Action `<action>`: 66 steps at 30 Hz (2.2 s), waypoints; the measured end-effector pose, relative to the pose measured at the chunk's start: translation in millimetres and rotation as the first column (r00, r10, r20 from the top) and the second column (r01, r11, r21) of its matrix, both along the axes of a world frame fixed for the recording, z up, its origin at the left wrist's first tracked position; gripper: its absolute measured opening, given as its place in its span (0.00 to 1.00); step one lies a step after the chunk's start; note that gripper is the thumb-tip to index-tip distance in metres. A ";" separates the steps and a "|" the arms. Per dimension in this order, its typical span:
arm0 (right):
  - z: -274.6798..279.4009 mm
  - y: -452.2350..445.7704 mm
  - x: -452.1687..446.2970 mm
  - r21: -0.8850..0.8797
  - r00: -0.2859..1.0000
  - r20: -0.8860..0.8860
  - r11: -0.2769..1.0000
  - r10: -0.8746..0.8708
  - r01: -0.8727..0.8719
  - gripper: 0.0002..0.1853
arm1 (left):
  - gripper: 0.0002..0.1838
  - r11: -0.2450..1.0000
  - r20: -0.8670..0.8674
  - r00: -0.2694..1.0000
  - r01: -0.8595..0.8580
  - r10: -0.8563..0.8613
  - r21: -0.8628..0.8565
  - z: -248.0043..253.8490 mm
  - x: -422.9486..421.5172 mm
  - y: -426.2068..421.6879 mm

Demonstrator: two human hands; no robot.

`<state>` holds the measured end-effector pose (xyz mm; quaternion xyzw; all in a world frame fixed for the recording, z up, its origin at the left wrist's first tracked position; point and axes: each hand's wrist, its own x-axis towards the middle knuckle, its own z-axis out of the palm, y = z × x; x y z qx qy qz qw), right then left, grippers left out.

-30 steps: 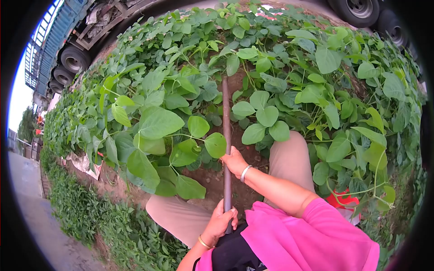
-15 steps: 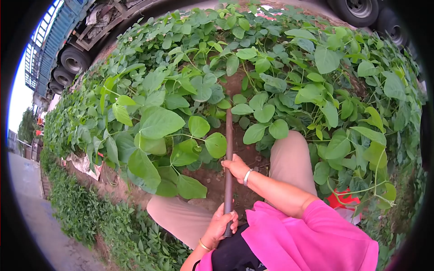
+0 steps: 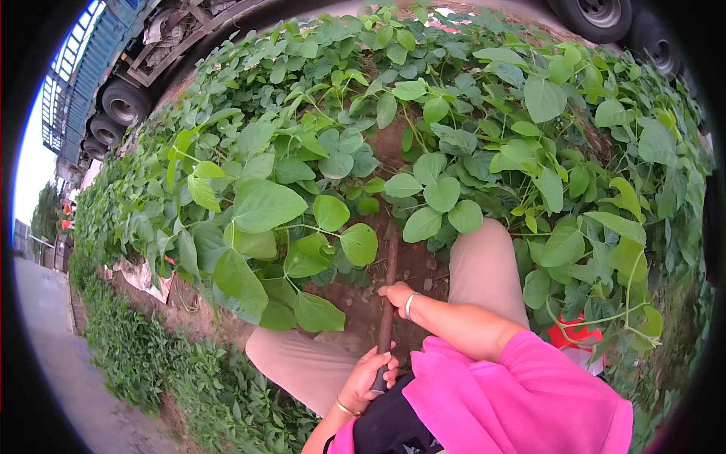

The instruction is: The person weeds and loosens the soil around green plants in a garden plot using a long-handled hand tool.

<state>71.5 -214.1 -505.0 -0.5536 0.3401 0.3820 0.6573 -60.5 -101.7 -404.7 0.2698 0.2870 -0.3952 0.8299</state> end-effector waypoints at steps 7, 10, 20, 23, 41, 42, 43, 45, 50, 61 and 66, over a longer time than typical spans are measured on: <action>30.9 -4.5 33.3 0.197 0.861 0.486 0.979 -0.149 0.058 0.14 | 0.19 0.993 0.265 0.963 0.024 -0.054 0.113 13.4 14.5 -8.6; 25.2 0.2 40.4 0.175 0.874 0.455 0.980 -0.170 0.100 0.14 | 0.20 0.985 0.297 0.950 0.049 -0.097 0.165 5.3 22.8 -8.4; -39.7 7.0 8.2 0.064 0.993 0.103 0.996 -0.062 0.056 0.11 | 0.16 0.998 -0.019 1.000 -0.024 0.023 -0.058 -10.4 10.8 -3.2; -7.2 2.9 22.8 -0.030 0.953 0.288 0.994 -0.093 0.106 0.10 | 0.17 0.999 0.092 0.996 -0.002 0.005 -0.036 2.9 15.3 -6.8; -46.5 5.5 8.3 -0.126 0.991 0.083 0.987 0.106 -0.095 0.21 | 0.06 0.904 0.071 0.972 0.181 -0.225 0.388 0.0 1.9 -7.2; -29.2 4.2 12.9 -0.158 0.975 0.213 0.987 0.059 -0.025 0.19 | 0.06 0.899 0.135 0.966 0.147 -0.220 0.412 4.6 3.3 -8.8; -13.2 2.9 18.1 -0.182 0.941 0.339 0.982 0.016 0.049 0.17 | 0.06 0.894 0.197 0.956 0.113 -0.217 0.434 7.0 5.3 -9.7; 7.2 0.2 33.0 -0.126 0.859 0.512 0.989 -0.001 0.076 0.16 | 0.06 0.879 0.249 0.941 0.091 -0.230 0.468 7.2 14.2 -12.1; 32.1 2.8 41.1 -0.159 0.780 0.626 0.982 0.019 0.104 0.16 | 0.18 0.886 0.305 0.922 0.078 -0.238 0.456 3.1 17.5 -9.9; -25.1 8.5 7.7 -0.235 0.979 0.201 0.972 0.036 0.013 0.12 | 0.14 0.978 0.057 0.994 0.085 -0.098 0.192 1.2 9.1 -10.0; 15.5 3.2 30.7 -0.177 0.800 0.599 0.979 0.027 0.099 0.17 | 0.16 0.952 0.245 0.959 0.068 -0.145 0.297 2.0 7.9 -8.8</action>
